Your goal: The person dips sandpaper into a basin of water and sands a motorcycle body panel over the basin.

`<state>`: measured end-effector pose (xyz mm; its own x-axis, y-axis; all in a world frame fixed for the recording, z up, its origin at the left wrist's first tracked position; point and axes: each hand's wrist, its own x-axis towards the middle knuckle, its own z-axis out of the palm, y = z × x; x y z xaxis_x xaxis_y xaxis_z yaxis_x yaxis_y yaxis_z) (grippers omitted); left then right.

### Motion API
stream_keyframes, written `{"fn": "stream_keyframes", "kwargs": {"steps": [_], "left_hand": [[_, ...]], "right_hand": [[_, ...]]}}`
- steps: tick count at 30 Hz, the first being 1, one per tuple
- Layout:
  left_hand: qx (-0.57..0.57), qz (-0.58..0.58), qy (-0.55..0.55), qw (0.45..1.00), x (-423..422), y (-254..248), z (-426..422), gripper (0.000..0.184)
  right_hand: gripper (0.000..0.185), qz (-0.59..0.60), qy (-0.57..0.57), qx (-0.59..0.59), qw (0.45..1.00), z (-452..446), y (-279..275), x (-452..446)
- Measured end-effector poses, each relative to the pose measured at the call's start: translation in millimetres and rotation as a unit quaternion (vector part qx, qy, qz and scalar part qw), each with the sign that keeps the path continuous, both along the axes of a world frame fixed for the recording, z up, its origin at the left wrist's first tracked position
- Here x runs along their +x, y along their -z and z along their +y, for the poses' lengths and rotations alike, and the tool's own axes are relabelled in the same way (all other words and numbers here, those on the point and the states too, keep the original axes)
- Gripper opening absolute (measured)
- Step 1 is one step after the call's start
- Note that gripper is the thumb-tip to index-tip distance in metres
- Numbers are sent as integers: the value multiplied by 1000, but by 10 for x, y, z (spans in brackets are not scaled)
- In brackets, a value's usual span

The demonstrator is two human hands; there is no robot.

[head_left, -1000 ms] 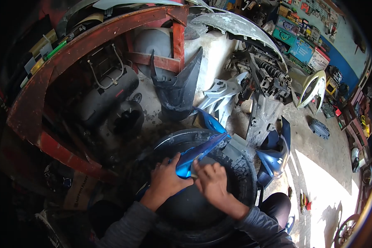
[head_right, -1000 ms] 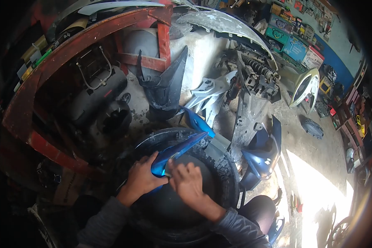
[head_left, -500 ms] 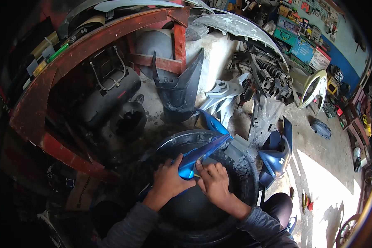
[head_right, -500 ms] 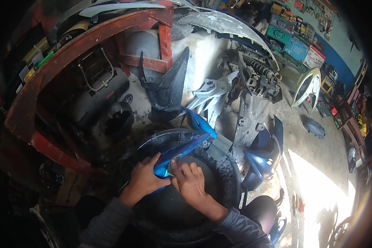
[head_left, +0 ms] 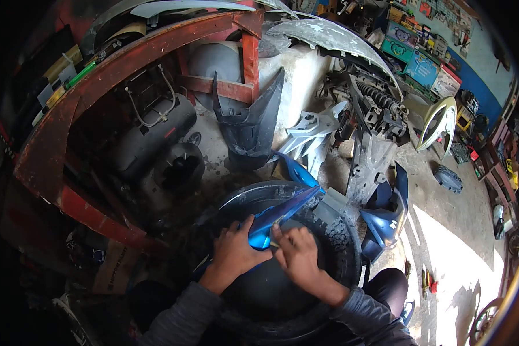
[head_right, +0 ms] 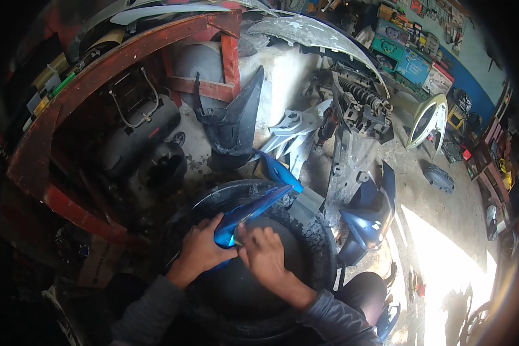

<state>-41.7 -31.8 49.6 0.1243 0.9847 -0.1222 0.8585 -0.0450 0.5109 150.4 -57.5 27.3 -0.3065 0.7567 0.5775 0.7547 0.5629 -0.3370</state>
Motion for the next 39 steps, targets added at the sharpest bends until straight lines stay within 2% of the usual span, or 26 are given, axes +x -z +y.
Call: {"fn": "stream_keyframes", "kwargs": {"steps": [2, 5, 8, 11, 16, 19, 23, 27, 30, 34, 36, 38, 39], "left_hand": [[-5, -6, 5, 1000, -7, 1, 7, 105], [-3, -4, -4, 1000, 10, 0, -3, 105], [3, 6, 7, 1000, 22, 32, 9, 105], [21, 28, -3, 999, 54, -25, -24, 104], [6, 29, -11, 999, 58, -72, -30, 103], [29, 38, -11, 999, 75, -164, -48, 102], [17, 6, 2, 1000, 48, -154, -37, 103], [27, 5, -1, 1000, 82, -322, -98, 101], [35, 5, -10, 999, 109, -369, -135, 100], [53, 1, -33, 998, 96, -425, -200, 99], [65, 3, -28, 997, 53, -444, -227, 98], [68, 5, -18, 998, 29, -471, -272, 97], [74, 3, -22, 997, 27, -522, -293, 96]], "right_hand": [[50, 4, 0, 7, 1000, 73, 0, 58], [59, -18, 62, 1, 998, 198, 53, 139], [61, 8, -11, 3, 1000, 14, 78, 32], [63, -8, 45, 3, 999, 156, 72, 144], [57, 24, 6, -14, 1000, 28, 22, 73], [61, 14, 71, -12, 997, 162, 22, 199], [59, 13, -13, -4, 1000, -115, -120, 112], [63, 13, 56, -2, 998, 112, -129, 288], [62, 20, -19, 6, 1000, -76, -218, 139], [65, 17, 37, 2, 999, 142, -225, 228], [65, 13, 36, 16, 999, 65, -280, 148], [62, 30, -13, 9, 999, -70, -382, 89], [63, 11, 4, -8, 1000, -38, -470, 126]]}}
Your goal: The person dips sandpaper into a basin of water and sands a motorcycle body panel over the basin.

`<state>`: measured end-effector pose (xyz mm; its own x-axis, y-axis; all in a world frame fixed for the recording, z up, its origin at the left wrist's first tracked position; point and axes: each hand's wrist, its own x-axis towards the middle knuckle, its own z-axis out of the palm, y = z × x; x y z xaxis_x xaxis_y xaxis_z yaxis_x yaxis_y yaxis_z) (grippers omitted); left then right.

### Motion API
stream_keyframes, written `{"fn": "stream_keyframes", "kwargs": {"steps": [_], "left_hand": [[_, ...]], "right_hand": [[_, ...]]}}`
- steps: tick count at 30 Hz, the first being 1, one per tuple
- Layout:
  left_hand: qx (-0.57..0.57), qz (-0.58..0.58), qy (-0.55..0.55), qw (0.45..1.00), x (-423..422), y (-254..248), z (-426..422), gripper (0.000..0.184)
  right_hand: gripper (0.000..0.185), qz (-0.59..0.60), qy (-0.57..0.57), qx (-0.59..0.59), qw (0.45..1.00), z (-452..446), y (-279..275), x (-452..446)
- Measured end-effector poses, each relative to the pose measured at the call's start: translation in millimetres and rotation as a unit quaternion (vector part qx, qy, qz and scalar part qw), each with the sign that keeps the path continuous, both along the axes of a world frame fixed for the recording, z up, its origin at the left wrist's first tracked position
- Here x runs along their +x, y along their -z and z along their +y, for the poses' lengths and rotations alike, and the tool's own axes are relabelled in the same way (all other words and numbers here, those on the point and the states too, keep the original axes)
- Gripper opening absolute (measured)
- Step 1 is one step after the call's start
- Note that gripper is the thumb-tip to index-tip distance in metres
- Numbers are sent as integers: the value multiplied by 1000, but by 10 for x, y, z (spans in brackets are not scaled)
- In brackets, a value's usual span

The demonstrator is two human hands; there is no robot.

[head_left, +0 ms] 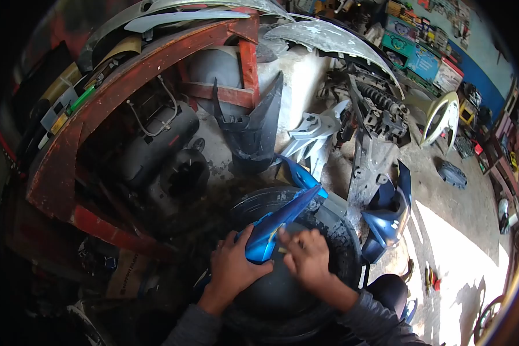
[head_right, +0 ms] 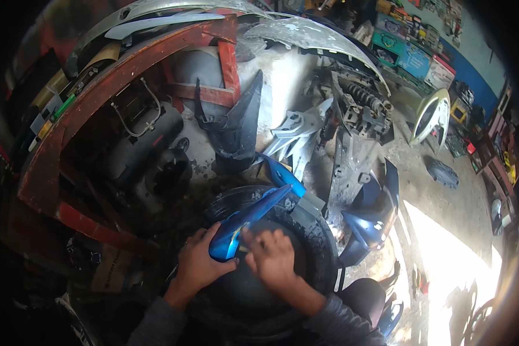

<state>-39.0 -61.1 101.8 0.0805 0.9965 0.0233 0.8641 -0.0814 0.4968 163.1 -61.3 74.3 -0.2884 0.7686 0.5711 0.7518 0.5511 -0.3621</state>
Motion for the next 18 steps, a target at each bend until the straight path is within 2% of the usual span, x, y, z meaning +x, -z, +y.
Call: {"fn": "stream_keyframes", "kwargs": {"steps": [3, 7, 9, 14, 18], "left_hand": [[11, -23, 10, 1000, -51, 25, -40, 96], [17, -74, 15, 997, -177, 53, -167, 96], [22, -81, 18, 996, -186, -2, -196, 97], [14, -102, 40, 994, -223, -31, -232, 98], [26, -98, 22, 995, -182, -34, -290, 99]], "right_hand": [[65, -6, 39, 17, 999, 36, -38, -40], [59, -13, 0, 5, 1000, -213, -219, -221], [64, -17, 52, 18, 998, -133, -271, -161], [70, -31, 22, 25, 999, -415, -341, -253], [64, -29, 71, 34, 997, -250, -347, -140]]}}
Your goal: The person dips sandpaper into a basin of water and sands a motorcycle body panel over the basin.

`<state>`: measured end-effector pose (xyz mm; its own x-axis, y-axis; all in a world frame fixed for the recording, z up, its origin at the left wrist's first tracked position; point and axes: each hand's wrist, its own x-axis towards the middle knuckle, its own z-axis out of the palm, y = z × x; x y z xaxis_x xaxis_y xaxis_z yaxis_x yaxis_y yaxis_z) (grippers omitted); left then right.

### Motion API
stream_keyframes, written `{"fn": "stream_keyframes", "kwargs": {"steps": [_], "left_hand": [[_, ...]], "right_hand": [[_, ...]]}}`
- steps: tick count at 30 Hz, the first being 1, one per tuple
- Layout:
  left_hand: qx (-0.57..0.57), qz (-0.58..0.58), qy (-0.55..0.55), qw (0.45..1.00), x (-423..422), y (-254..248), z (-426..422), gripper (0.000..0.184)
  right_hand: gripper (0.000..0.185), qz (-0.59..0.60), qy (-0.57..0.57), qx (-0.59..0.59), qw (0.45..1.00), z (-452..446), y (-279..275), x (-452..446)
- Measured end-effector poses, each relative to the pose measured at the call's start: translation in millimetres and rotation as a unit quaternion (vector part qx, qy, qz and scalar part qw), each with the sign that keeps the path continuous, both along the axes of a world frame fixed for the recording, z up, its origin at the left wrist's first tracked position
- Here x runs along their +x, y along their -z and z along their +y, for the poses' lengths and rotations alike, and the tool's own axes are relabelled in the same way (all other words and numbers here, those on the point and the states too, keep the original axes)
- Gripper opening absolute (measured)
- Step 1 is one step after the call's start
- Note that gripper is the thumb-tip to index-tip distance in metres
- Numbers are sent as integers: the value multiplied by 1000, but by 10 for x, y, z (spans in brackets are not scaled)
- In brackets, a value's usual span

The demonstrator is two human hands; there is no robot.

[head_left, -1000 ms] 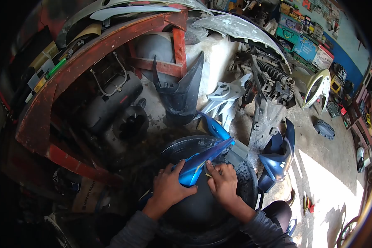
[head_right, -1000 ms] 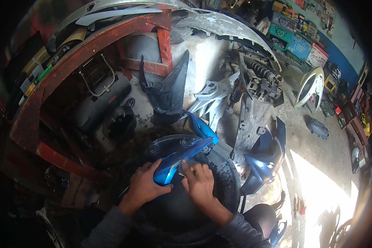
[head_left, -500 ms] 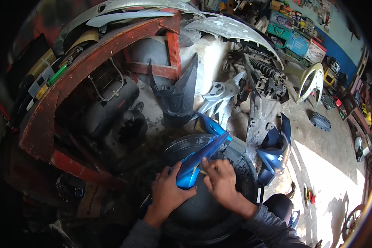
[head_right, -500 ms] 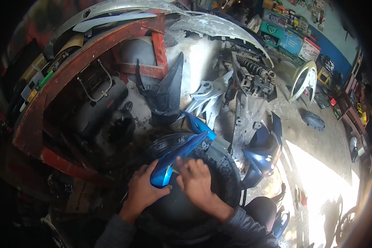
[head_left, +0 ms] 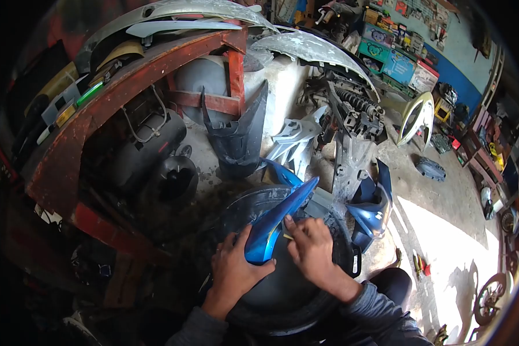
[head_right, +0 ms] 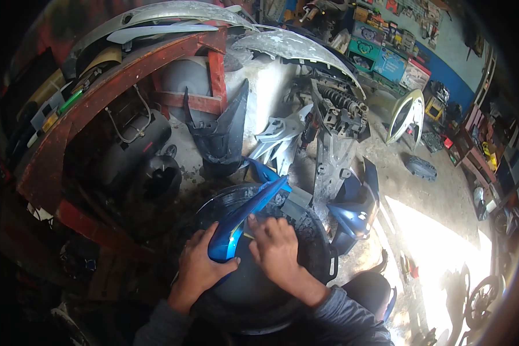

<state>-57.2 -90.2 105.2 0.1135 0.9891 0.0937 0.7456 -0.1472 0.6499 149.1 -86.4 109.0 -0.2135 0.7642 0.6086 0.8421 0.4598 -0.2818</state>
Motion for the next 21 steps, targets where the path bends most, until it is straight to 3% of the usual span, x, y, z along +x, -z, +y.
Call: {"fn": "stream_keyframes", "kwargs": {"steps": [3, 7, 18, 21], "left_hand": [[-1, 4, -8, 1000, -19, 54, -4, 99], [-4, 24, -15, 1000, 20, 16, -52, 99], [7, 23, -3, 1000, 89, 179, 75, 98], [21, 43, -7, 999, 174, 134, 73, 99]], "right_hand": [[66, -29, -64, 5, 998, -174, 78, -106], [63, 6, -31, 20, 999, 55, 123, 21], [59, 7, -97, 18, 995, -112, 306, -60], [63, -2, -38, 18, 999, 118, 271, 150]]}}
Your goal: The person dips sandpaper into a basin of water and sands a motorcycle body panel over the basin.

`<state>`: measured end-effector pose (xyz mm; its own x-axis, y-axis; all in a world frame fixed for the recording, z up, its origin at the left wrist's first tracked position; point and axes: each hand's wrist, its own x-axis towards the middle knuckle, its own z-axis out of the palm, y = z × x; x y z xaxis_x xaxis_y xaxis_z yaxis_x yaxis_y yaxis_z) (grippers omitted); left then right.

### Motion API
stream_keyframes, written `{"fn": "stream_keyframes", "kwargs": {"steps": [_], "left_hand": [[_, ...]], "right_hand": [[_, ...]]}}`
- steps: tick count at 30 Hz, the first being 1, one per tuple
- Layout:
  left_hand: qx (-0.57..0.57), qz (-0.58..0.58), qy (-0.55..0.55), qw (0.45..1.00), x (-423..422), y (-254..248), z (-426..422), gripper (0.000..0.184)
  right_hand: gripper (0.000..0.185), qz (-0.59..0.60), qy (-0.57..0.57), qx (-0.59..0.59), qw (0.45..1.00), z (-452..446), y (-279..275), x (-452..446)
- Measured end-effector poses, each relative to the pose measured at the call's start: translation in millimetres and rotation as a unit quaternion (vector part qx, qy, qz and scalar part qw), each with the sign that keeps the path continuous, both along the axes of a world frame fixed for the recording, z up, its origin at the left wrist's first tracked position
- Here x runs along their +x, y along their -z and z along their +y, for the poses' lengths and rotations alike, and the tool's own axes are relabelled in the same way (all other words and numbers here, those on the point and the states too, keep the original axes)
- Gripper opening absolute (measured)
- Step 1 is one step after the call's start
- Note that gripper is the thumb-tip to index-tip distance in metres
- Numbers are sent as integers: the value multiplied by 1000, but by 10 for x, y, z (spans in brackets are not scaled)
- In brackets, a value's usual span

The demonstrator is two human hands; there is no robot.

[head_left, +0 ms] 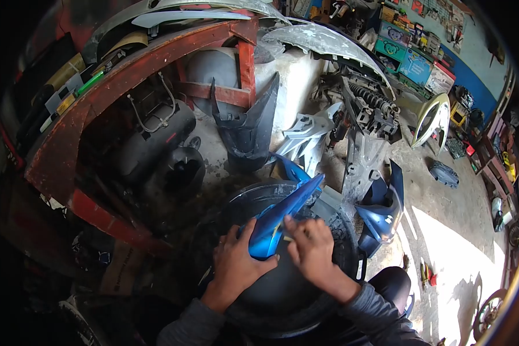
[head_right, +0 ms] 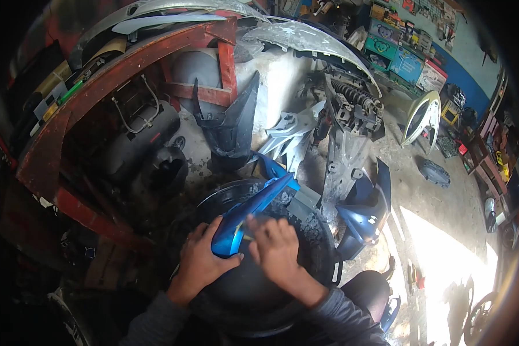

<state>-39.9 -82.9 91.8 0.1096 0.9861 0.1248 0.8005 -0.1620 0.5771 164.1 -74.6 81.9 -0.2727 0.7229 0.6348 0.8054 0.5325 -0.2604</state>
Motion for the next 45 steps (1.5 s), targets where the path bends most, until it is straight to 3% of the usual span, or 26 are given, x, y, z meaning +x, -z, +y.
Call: {"fn": "stream_keyframes", "kwargs": {"steps": [6, 9, 12, 17, 19, 24, 27, 31, 35, 37, 41, 45], "left_hand": [[-26, 18, 10, 999, 48, 17, 50, 102], [-26, 28, 0, 999, 63, 47, 27, 102], [-27, 34, -3, 999, 61, 83, 41, 103], [-26, 52, -15, 998, 69, 29, 28, 110], [-80, 72, -38, 994, 55, -12, 50, 115], [-105, 92, -47, 989, 83, 22, 101, 116], [-111, 96, -50, 988, 86, 80, 139, 117], [-110, 95, -61, 987, 101, 153, 157, 117], [-118, 104, -61, 986, 87, 159, 167, 116], [-116, 90, -66, 987, 102, 158, 179, 117], [-110, 97, -69, 987, 100, 202, 156, 117], [-120, 99, -56, 986, 114, 256, 129, 117]], "right_hand": [[59, -9, -42, -14, 999, -129, 28, -8], [64, -10, 25, -9, 1000, 38, 112, 86], [65, -8, -44, -29, 999, -174, 97, -58], [62, -12, -5, -25, 1000, -14, 52, 18], [55, -28, -20, -45, 998, -155, 72, -68], [60, -30, 18, -35, 999, 5, 98, 2], [63, 23, -54, -115, 992, -147, 301, -80], [70, 74, -2, -157, 985, 44, 405, -55], [60, 72, -41, -167, 982, -69, 379, -128], [57, 54, -7, -104, 993, 118, 421, -61], [50, 65, -15, -169, 983, -143, 464, -177], [48, 70, 20, -128, 989, 117, 448, -58]]}}
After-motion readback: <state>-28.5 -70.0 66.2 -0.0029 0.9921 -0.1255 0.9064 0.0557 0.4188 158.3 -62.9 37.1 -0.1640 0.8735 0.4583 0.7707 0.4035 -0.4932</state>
